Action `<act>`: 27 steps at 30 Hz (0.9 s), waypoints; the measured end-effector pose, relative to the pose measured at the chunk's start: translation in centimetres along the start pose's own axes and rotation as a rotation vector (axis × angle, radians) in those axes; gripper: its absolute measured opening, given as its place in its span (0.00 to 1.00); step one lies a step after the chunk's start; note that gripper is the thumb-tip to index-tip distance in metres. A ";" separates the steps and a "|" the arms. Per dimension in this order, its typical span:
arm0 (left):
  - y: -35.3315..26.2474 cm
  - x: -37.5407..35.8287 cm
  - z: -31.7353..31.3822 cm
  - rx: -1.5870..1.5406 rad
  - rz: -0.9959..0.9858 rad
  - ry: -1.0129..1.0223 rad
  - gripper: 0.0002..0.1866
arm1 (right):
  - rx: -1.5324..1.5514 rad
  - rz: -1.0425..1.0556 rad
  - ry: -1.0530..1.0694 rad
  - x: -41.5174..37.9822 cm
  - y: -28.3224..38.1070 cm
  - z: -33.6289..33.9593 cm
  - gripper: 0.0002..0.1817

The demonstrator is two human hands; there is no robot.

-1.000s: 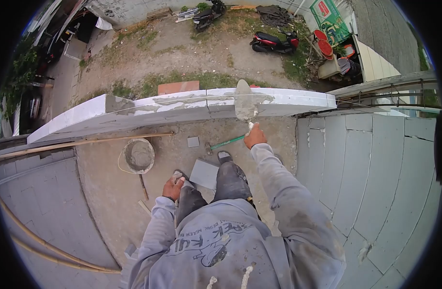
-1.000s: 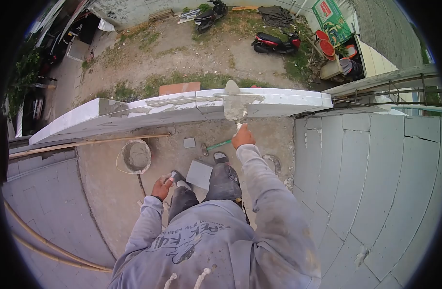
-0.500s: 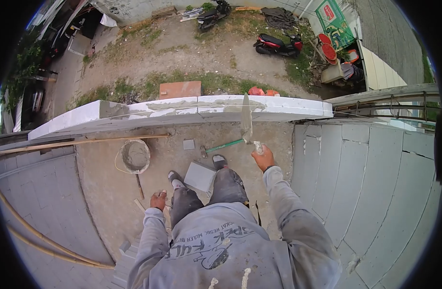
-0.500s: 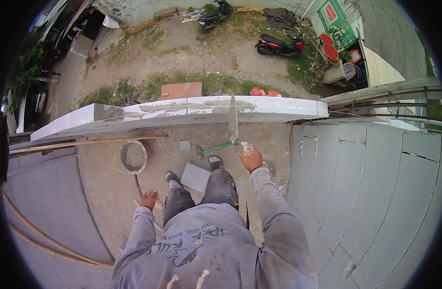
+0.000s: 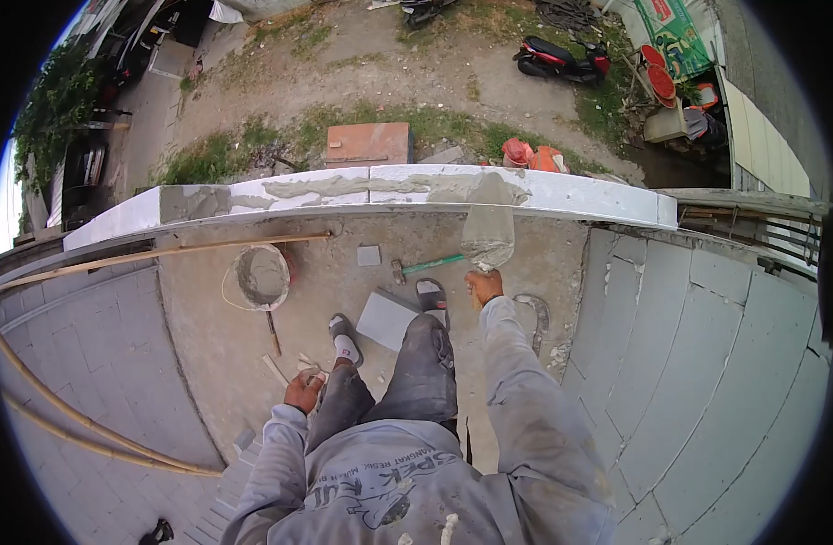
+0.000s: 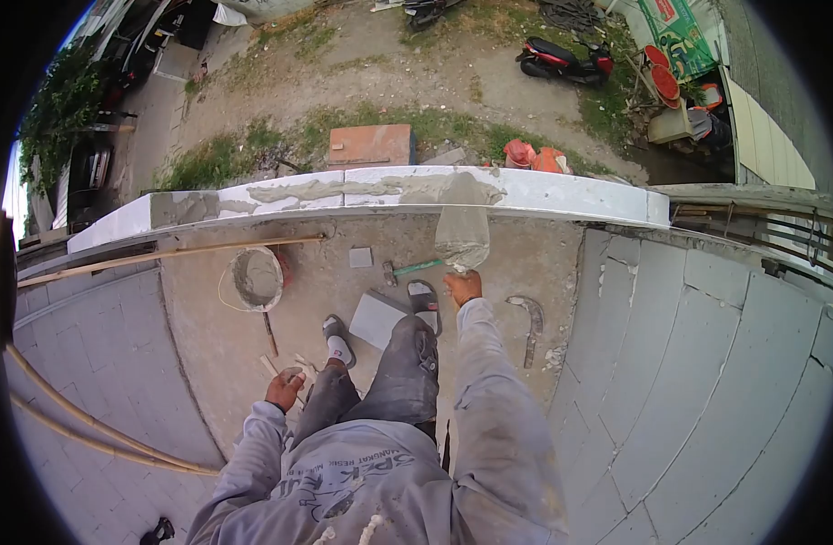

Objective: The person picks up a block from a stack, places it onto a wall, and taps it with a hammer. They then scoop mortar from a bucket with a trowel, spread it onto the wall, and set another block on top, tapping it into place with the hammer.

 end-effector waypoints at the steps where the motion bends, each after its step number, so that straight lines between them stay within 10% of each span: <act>1: 0.2 -0.9 0.2 0.000 0.011 0.013 0.22 | -0.028 -0.048 0.000 -1.7 -1.7 0.6 0.06; 7: -0.2 0.4 1.5 -0.045 -0.101 -0.041 0.22 | -0.647 -0.243 -0.196 -12.8 -12.1 6.3 0.11; 14: -5.2 -1.5 2.9 -0.280 -0.157 -0.043 0.23 | -1.364 -0.267 -0.097 -11.8 -2.8 5.2 0.22; 22: 11.8 -1.7 7.8 -0.537 0.153 -0.226 0.26 | -1.771 0.142 0.485 -6.5 3.9 -24.1 0.17; 27: 26.5 -5.8 10.7 -0.715 0.493 -0.524 0.30 | -1.428 0.170 0.803 -3.9 1.5 -47.5 0.11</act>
Point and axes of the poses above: each hand's wrist, its own x-axis towards the middle knuckle, its own z-axis out of the back of the hand, y = z × x, the point moved 2 cm from there along x, towards the middle knuckle, and after that the axes turned 13 degrees about -x, right-handed, at the moved point
